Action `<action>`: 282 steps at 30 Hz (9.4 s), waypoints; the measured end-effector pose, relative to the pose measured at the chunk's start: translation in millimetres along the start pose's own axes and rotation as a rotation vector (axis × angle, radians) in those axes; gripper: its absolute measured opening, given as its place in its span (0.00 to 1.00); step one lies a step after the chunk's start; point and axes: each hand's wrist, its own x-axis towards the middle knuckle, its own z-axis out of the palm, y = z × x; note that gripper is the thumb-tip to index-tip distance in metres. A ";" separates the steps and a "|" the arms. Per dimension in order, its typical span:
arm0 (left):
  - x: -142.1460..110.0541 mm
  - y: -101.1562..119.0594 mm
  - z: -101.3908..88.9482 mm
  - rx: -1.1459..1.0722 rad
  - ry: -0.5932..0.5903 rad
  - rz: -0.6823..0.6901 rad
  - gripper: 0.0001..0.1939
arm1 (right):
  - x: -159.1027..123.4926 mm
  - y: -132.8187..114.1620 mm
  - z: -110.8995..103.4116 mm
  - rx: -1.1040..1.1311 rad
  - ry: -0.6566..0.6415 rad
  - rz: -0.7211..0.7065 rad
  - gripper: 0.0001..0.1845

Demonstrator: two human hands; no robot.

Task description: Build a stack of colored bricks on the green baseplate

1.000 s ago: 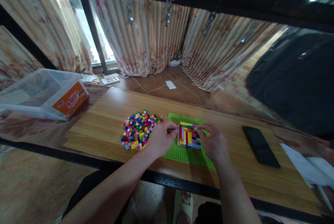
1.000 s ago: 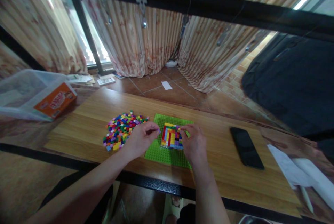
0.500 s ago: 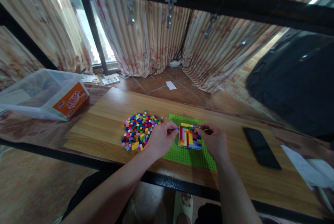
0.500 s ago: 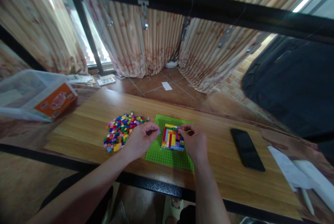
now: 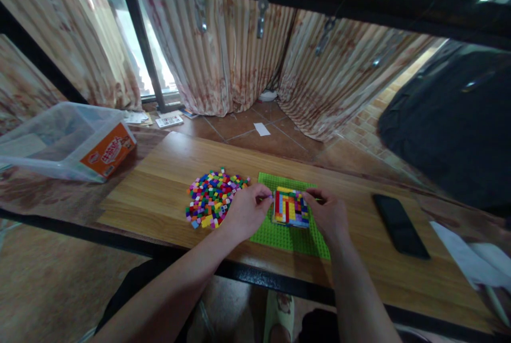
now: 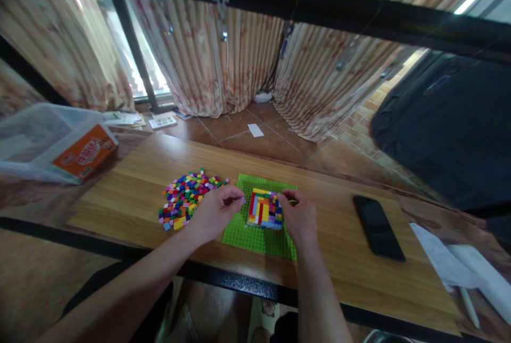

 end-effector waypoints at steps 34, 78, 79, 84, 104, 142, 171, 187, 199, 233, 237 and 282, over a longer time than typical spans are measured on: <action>5.5 -16.5 10.7 -0.238 -0.011 0.002 0.05 | -24.1 -25.6 9.5 0.144 0.100 -0.419 0.12; -3.4 -2.5 9.3 0.131 -0.102 -0.025 0.11 | -8.4 -9.4 25.9 -0.008 0.035 -0.418 0.09; -3.5 -2.2 9.1 0.130 -0.104 -0.025 0.11 | -8.3 -10.0 26.2 0.001 0.036 -0.400 0.08; -3.2 -1.6 8.6 0.147 -0.114 -0.036 0.13 | -8.2 -12.9 25.7 0.047 0.012 -0.333 0.09; -3.8 -1.4 7.4 0.183 -0.115 -0.012 0.14 | -3.0 -9.8 34.3 -0.017 -0.030 -0.165 0.21; 5.3 -8.9 -22.2 0.778 -0.165 0.112 0.07 | -9.7 -20.0 26.9 -0.023 0.040 -0.205 0.22; 6.2 -7.0 -3.3 0.239 0.057 0.189 0.06 | -42.2 -44.7 37.2 0.058 -0.075 -0.592 0.09; 2.2 -7.3 -4.4 0.268 0.029 0.224 0.20 | -40.8 -44.1 37.6 0.097 -0.082 -0.521 0.07; 2.0 -5.1 -1.3 0.127 0.015 0.214 0.18 | -39.8 -45.0 33.5 0.379 -0.082 -0.330 0.07; 0.5 -2.5 0.1 0.184 0.009 0.133 0.12 | -10.3 -14.8 -1.0 0.273 0.103 -0.271 0.11; 0.1 -3.9 1.2 0.242 -0.026 0.095 0.13 | -1.2 2.6 -10.5 0.190 0.055 -0.224 0.12; 5.9 -7.2 -15.5 0.483 -0.101 0.086 0.15 | 6.9 13.7 4.7 0.671 -0.193 0.184 0.26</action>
